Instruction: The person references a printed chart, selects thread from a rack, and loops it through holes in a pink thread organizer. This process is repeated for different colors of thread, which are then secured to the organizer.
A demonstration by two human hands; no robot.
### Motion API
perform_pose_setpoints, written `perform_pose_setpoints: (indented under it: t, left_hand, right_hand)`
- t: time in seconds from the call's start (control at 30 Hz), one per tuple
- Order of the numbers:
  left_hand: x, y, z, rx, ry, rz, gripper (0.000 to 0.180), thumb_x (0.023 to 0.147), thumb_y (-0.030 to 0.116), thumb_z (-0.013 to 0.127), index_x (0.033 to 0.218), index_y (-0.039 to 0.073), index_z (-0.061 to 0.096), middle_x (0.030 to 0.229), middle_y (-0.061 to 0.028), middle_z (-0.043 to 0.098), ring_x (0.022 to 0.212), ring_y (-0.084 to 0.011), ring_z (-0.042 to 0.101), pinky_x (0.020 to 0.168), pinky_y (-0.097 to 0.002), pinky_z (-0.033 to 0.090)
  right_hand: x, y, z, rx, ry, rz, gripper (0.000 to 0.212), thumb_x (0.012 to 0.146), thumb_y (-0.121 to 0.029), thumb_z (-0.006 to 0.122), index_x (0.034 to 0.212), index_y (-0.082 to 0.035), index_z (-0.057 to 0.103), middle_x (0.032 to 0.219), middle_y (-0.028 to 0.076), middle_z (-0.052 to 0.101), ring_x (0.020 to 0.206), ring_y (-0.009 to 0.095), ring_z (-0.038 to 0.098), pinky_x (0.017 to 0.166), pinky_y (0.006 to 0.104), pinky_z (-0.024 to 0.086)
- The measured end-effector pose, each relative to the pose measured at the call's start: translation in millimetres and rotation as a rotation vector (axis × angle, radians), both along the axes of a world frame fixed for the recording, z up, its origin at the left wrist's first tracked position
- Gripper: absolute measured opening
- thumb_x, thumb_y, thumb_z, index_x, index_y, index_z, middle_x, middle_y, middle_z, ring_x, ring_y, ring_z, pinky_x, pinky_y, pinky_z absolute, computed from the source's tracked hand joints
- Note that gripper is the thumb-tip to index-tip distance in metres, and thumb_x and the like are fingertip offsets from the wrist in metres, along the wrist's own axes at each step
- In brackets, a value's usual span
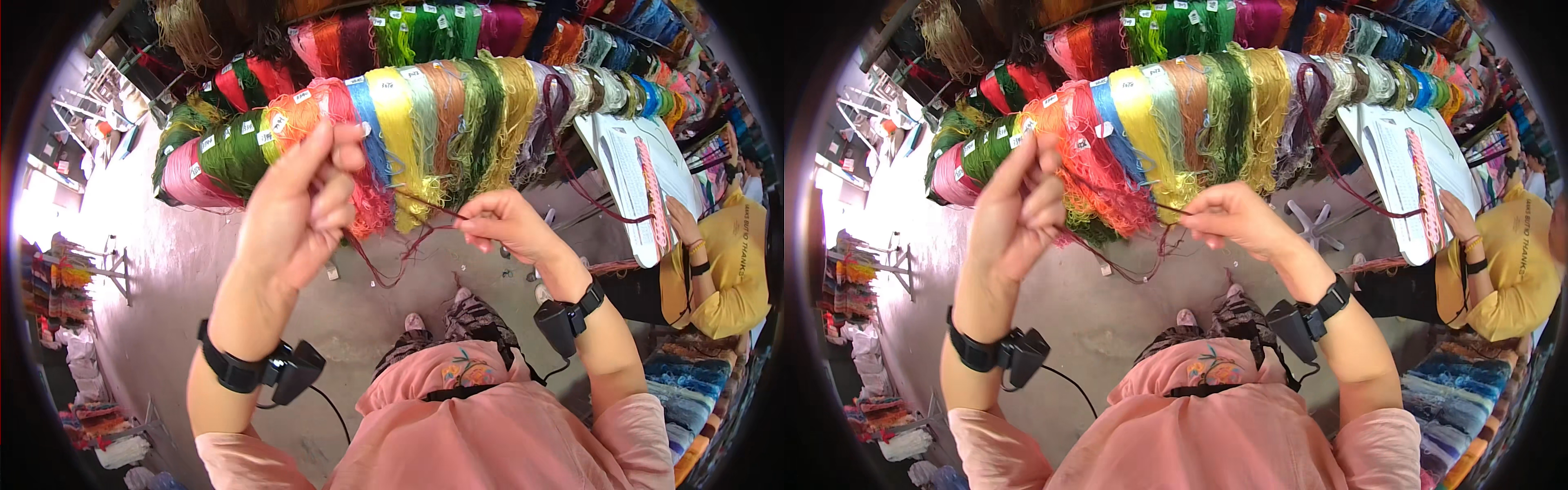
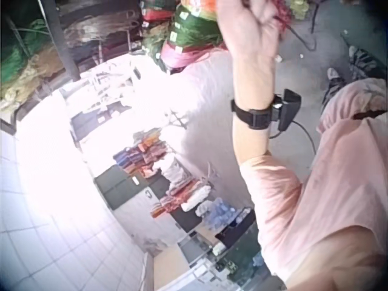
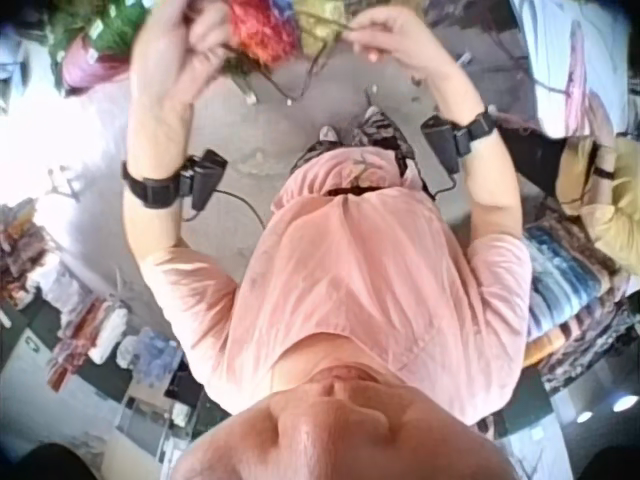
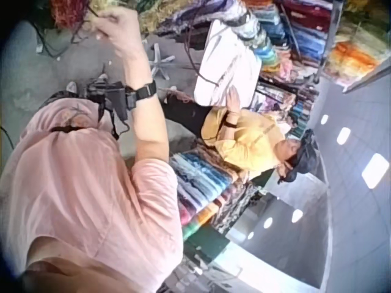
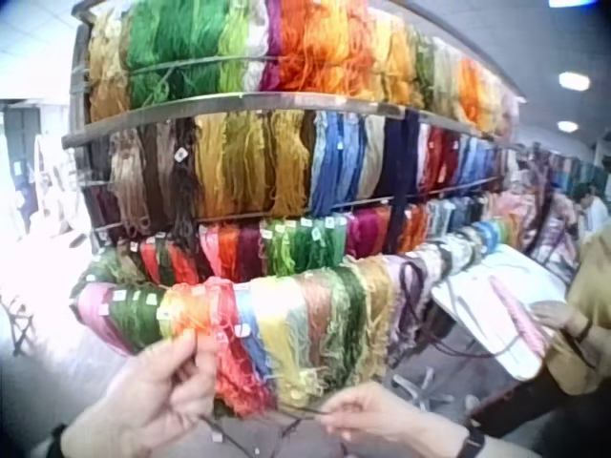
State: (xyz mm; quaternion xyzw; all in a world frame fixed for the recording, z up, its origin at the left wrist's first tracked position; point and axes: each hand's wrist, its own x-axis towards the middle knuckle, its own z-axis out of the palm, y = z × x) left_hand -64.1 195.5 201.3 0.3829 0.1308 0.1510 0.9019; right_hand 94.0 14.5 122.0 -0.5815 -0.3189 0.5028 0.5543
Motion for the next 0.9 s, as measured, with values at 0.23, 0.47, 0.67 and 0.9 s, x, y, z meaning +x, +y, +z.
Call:
perform_pose_setpoints:
  t: [0.23, 0.47, 0.67, 0.9]
  left_hand:
    - [32, -25, 56, 0.407, -0.027, 0.039, 0.019, 0.084, 0.024, 0.048, 0.09, 0.007, 0.055, 0.075, 0.0027, 0.056, 0.065, -0.004, 0.046, 0.055, -0.0185, 0.035]
    - [55, -45, 98, 0.319, -0.13, -0.173, 0.018, 0.085, 0.019, 0.046, 0.087, 0.002, 0.053, 0.064, 0.002, 0.051, 0.074, -0.0116, 0.052, 0.068, -0.0224, 0.042]
    - [63, -67, 108, 0.307, -0.003, 0.066, 0.019, 0.087, 0.02, 0.04, 0.079, 0.006, 0.05, 0.056, 0.0022, 0.049, 0.054, -0.0108, 0.049, 0.053, -0.0242, 0.044]
    - [56, -69, 131, 0.35, -0.03, -0.141, 0.019, 0.087, 0.019, 0.04, 0.083, 0.003, 0.05, 0.054, 0.0051, 0.041, 0.048, -0.005, 0.04, 0.044, -0.0183, 0.035]
  right_hand:
    - [21, -56, -71, -0.074, 0.113, -0.125, 0.013, 0.077, -0.009, 0.056, 0.083, 0.002, 0.059, 0.065, 0.005, 0.058, 0.05, 0.006, 0.051, 0.044, 0.0161, 0.039]
    - [19, -68, -119, -0.125, 0.111, -0.153, 0.014, 0.077, -0.013, 0.056, 0.081, 0.0, 0.06, 0.064, 0.004, 0.059, 0.049, 0.006, 0.051, 0.043, 0.0175, 0.039]
    - [18, -73, -149, -0.17, -0.039, -0.112, 0.013, 0.076, -0.011, 0.055, 0.073, 0.0, 0.061, 0.059, 0.004, 0.058, 0.046, 0.007, 0.052, 0.041, 0.0193, 0.04]
    - [10, -73, -188, -0.395, -0.305, -0.063, 0.009, 0.072, -0.007, 0.055, 0.074, 0.001, 0.059, 0.06, 0.006, 0.058, 0.045, 0.012, 0.055, 0.04, 0.0239, 0.043]
